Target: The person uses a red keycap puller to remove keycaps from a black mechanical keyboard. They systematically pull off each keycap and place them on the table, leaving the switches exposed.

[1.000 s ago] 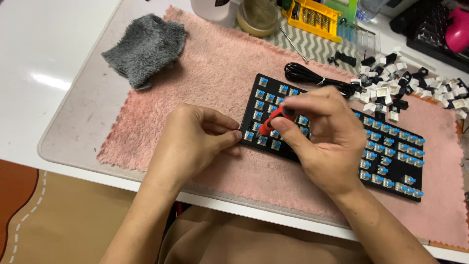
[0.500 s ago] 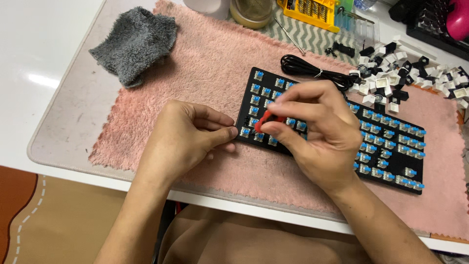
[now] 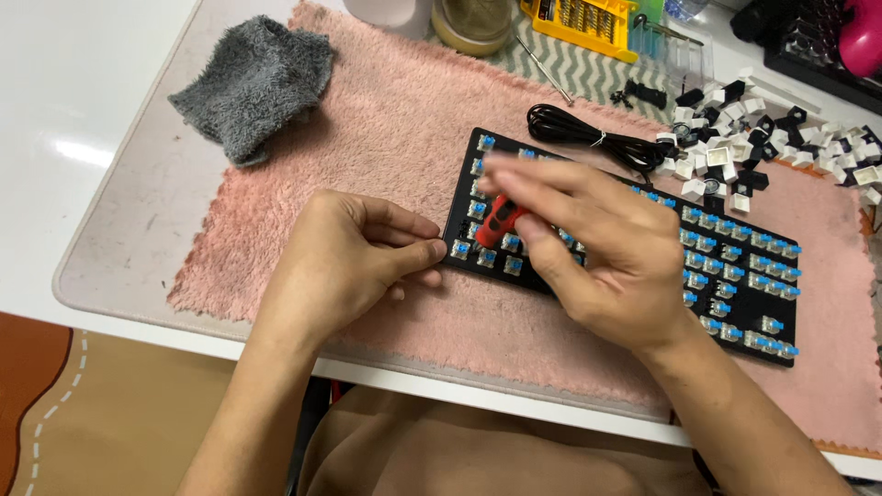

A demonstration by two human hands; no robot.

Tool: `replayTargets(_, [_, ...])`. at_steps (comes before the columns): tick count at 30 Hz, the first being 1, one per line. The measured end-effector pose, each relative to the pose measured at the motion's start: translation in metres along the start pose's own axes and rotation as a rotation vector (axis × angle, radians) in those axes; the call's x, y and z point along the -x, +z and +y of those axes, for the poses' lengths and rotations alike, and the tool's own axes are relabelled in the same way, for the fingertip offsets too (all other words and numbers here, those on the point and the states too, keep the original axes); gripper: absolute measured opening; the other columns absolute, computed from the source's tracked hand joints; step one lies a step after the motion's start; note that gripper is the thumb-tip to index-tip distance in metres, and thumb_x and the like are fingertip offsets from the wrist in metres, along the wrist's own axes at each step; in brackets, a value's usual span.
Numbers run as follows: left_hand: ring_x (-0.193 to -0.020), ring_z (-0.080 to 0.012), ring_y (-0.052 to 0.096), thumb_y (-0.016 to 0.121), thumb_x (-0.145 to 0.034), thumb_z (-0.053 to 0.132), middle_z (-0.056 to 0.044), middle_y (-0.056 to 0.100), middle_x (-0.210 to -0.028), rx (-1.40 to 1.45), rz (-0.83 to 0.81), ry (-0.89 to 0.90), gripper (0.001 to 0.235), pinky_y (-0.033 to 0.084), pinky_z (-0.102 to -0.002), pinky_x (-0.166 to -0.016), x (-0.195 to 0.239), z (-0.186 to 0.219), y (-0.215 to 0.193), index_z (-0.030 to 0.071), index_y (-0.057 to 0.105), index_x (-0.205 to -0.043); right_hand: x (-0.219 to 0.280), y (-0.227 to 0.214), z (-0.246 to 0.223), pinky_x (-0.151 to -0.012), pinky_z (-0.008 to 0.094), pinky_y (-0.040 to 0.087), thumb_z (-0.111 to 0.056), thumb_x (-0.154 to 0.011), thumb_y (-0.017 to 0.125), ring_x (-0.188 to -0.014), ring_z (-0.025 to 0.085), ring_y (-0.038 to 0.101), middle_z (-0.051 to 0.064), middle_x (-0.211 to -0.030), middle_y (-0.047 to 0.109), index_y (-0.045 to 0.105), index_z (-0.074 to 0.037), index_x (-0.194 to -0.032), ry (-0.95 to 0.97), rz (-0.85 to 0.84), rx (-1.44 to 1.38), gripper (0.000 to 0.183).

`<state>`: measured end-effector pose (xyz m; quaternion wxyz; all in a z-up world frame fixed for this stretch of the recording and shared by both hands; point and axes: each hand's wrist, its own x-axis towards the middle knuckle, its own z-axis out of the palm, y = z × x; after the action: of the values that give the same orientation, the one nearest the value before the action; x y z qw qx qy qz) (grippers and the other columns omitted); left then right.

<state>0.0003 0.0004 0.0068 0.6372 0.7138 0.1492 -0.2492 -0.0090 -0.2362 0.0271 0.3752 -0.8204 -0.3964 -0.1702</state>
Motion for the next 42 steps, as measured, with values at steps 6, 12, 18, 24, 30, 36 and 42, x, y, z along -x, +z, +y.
replayTargets(6, [-0.070, -0.0194, 0.087, 0.094, -0.095, 0.008, -0.019, 0.093, -0.083, 0.023, -0.011, 0.004, 0.017, 0.059, -0.024, -0.054, 0.000, -0.001, -0.001, -0.002, 0.092, -0.110, 0.007, 0.005, 0.004, -0.090, 0.030, 0.066, -0.006, -0.091, 0.103, -0.098, 0.024, 0.076, 0.017, -0.112, 0.075, 0.084, 0.002, -0.121, 0.067, 0.154, 0.044, 0.036])
replayTargets(12, [-0.066, -0.0196, 0.085, 0.094, -0.096, 0.006, -0.020, 0.092, -0.081, 0.038, -0.016, 0.023, 0.016, 0.060, -0.024, -0.053, -0.003, -0.004, -0.001, -0.002, 0.091, -0.109, -0.005, -0.001, -0.008, -0.115, 0.040, 0.070, 0.010, -0.109, 0.082, -0.126, 0.039, 0.086, 0.031, -0.139, 0.082, 0.076, 0.008, -0.136, 0.062, 0.040, 0.006, 0.028])
replayTargets(18, [-0.065, -0.0195, 0.085, 0.094, -0.095, 0.006, -0.021, 0.092, -0.081, 0.056, -0.021, 0.026, 0.017, 0.060, -0.025, -0.053, -0.003, -0.006, 0.000, -0.003, 0.092, -0.109, 0.010, 0.002, 0.002, -0.093, 0.035, 0.063, -0.012, -0.103, 0.089, -0.105, 0.030, 0.077, 0.022, -0.120, 0.075, 0.082, 0.004, -0.131, 0.086, 0.123, 0.125, 0.033])
replayTargets(24, [-0.066, -0.0201, 0.085, 0.094, -0.096, 0.006, -0.020, 0.092, -0.081, 0.046, -0.021, 0.019, 0.017, 0.061, -0.025, -0.054, -0.005, -0.006, -0.001, -0.003, 0.091, -0.109, 0.007, 0.012, -0.012, -0.100, 0.034, 0.064, 0.001, -0.100, 0.098, -0.102, 0.026, 0.082, 0.020, -0.117, 0.086, 0.081, 0.006, -0.132, 0.137, 0.153, 0.134, 0.037])
replayTargets(30, [-0.070, -0.0214, 0.088, 0.094, -0.095, 0.005, -0.021, 0.092, -0.083, 0.069, -0.023, 0.035, 0.016, 0.060, -0.025, -0.053, -0.006, -0.010, -0.001, -0.004, 0.090, -0.107, -0.003, 0.012, -0.016, -0.091, 0.037, 0.061, -0.009, -0.100, 0.095, -0.095, 0.029, 0.077, 0.019, -0.105, 0.081, 0.078, 0.007, -0.108, 0.066, 0.112, 0.194, 0.025])
replayTargets(36, [-0.064, -0.0188, 0.084, 0.094, -0.095, 0.008, -0.020, 0.092, -0.081, 0.051, -0.025, 0.031, 0.015, 0.059, -0.024, -0.052, -0.005, -0.008, -0.001, -0.002, 0.090, -0.106, -0.025, -0.013, 0.001, -0.075, 0.037, 0.050, -0.026, -0.104, 0.095, -0.080, 0.023, 0.067, 0.007, -0.093, 0.074, 0.073, -0.003, -0.104, 0.098, -0.209, 0.274, 0.032])
replayTargets(42, [-0.062, -0.0180, 0.082, 0.094, -0.096, 0.007, -0.019, 0.092, -0.081, 0.042, -0.036, 0.032, 0.015, 0.058, -0.024, -0.052, -0.002, -0.005, -0.003, -0.001, 0.093, -0.109, -0.052, -0.009, 0.015, -0.052, 0.061, 0.053, -0.079, -0.115, 0.072, -0.062, 0.050, 0.071, 0.014, -0.058, 0.063, 0.064, -0.014, -0.086, 0.258, -0.681, 0.786, 0.071])
